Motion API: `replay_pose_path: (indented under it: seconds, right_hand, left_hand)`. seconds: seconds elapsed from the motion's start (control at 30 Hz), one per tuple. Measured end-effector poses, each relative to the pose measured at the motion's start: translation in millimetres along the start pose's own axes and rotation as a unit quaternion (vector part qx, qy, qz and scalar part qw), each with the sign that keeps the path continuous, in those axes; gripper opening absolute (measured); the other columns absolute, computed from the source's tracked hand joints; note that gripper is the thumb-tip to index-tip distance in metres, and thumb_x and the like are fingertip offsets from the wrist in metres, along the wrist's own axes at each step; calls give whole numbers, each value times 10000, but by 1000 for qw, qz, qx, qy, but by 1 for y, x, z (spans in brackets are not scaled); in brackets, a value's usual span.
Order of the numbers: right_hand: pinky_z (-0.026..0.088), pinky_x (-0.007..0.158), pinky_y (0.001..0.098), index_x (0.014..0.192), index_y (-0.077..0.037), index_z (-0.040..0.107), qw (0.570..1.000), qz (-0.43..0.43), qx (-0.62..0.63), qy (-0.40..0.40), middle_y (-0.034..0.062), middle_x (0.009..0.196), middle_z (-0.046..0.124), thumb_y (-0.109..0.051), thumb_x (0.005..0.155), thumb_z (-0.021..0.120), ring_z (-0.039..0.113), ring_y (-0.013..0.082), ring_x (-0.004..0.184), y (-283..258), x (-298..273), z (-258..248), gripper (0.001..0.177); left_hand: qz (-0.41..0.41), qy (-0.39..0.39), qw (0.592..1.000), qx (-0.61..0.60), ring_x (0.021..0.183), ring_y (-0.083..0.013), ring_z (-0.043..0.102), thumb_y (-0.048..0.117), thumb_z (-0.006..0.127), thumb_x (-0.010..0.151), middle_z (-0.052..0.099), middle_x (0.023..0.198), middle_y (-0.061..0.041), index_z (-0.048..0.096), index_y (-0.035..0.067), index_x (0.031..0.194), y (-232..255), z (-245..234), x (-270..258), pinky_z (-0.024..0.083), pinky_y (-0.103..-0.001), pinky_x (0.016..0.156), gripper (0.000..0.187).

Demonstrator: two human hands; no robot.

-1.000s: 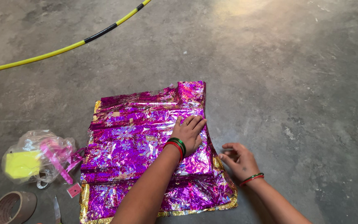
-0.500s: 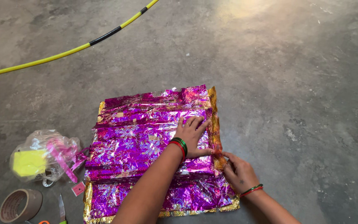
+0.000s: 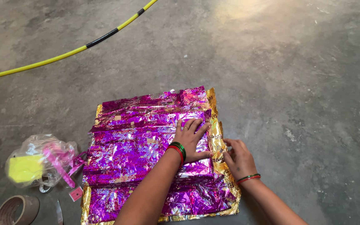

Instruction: The person wraps a rectangular object with shiny purple and gold foil paper. They cut tape, fold the paper edges, and secure the folds with tape, smoothing the surface repeatedly.

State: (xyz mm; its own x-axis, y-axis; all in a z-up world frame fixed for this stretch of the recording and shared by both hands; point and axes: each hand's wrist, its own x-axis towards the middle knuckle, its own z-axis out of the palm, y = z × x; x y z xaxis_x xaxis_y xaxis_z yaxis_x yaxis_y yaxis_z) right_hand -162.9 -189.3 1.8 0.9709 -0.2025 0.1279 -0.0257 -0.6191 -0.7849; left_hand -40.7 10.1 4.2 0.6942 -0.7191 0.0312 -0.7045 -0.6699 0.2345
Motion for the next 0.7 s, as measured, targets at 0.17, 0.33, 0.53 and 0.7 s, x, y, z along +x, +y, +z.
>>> replay_pose_path:
  seconds: [0.17, 0.33, 0.53, 0.7]
  right_hand:
    - [600, 826, 248, 1183, -21, 720, 974, 105, 174, -97, 55, 993, 806, -127, 910, 698, 755, 103, 898, 15, 16, 33, 294]
    - [602, 814, 259, 1125, 0, 748, 963, 143, 210, -93, 78, 967, 810, -110, 887, 741, 750, 110, 877, 37, 18, 46, 262]
    - [596, 742, 265, 1075, -3, 769, 971, 159, 153, -97, 78, 920, 812, -128, 886, 754, 739, 115, 813, 38, 20, 46, 227]
    - [576, 662, 273, 1153, -35, 709, 908, 262, 297, -136, 44, 906, 753, -154, 938, 662, 693, 112, 766, 36, 24, 48, 250]
  left_hand:
    - [1, 0, 1000, -3, 1539, -359, 175, 950, 526, 666, 284, 1623, -194, 315, 186, 1590, -2, 1, 0, 8, -694, 1187, 1218]
    - [7, -12, 1000, 13, 1543, -368, 153, 1006, 537, 584, 272, 1626, -205, 307, 157, 1579, -2, 0, -1, -10, -689, 1185, 1328]
    - [-6, -22, 1000, 8, 1538, -369, 135, 990, 546, 581, 256, 1619, -205, 281, 153, 1598, 0, 0, 0, -19, -693, 1180, 1343]
    - [-8, -23, 1000, 8, 1539, -359, 135, 976, 569, 579, 256, 1623, -195, 275, 128, 1593, 1, -1, 0, -19, -685, 1184, 1355]
